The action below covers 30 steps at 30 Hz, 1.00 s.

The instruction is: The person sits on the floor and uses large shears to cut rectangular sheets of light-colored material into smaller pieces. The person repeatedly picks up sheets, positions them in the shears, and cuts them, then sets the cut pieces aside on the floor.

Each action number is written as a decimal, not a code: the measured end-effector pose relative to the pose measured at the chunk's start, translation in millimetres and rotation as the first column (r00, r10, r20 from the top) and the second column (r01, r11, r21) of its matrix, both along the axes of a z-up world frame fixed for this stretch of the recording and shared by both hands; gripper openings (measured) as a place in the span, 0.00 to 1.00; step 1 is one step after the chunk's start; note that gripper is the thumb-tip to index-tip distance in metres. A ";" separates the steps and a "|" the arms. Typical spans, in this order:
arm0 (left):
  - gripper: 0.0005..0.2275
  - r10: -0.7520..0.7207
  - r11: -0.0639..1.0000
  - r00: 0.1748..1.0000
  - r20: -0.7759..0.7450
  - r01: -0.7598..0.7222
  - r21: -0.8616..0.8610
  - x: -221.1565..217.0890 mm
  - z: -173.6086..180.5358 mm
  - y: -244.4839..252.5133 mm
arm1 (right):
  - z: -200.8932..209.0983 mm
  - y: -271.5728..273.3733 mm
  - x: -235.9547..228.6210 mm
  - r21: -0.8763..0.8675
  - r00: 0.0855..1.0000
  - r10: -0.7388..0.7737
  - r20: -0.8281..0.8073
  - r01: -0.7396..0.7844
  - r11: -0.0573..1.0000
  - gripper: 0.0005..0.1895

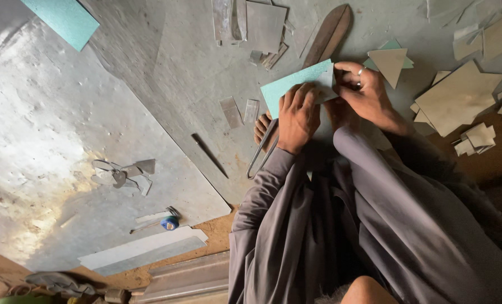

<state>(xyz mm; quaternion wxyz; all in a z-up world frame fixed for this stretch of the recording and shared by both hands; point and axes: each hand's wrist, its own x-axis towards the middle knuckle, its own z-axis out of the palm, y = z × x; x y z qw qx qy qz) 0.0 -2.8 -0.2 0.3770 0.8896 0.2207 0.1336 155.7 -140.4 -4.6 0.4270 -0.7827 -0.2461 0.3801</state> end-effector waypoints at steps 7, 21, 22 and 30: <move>0.24 -0.027 0.999 0.988 -0.153 0.022 -0.037 -7.8 3.2 4.7 | 4.1 -1.0 6.7 -0.025 0.984 -0.064 -0.169 0.061 0.998 0.22; 0.23 0.012 0.994 0.986 -0.169 -0.031 -0.109 7.6 -6.5 -1.4 | -1.2 -18.4 -4.8 0.026 0.964 0.124 0.237 -0.133 0.991 0.25; 0.23 0.010 0.993 0.984 -0.176 -0.031 -0.115 7.7 -6.2 -0.5 | -2.7 -19.4 -4.3 0.034 0.965 0.120 0.233 -0.132 0.991 0.25; 0.22 -0.019 0.990 0.988 -0.152 -0.002 -0.140 8.6 -8.3 5.7 | -13.0 -25.3 -2.9 0.026 0.972 0.135 0.194 -0.142 0.989 0.25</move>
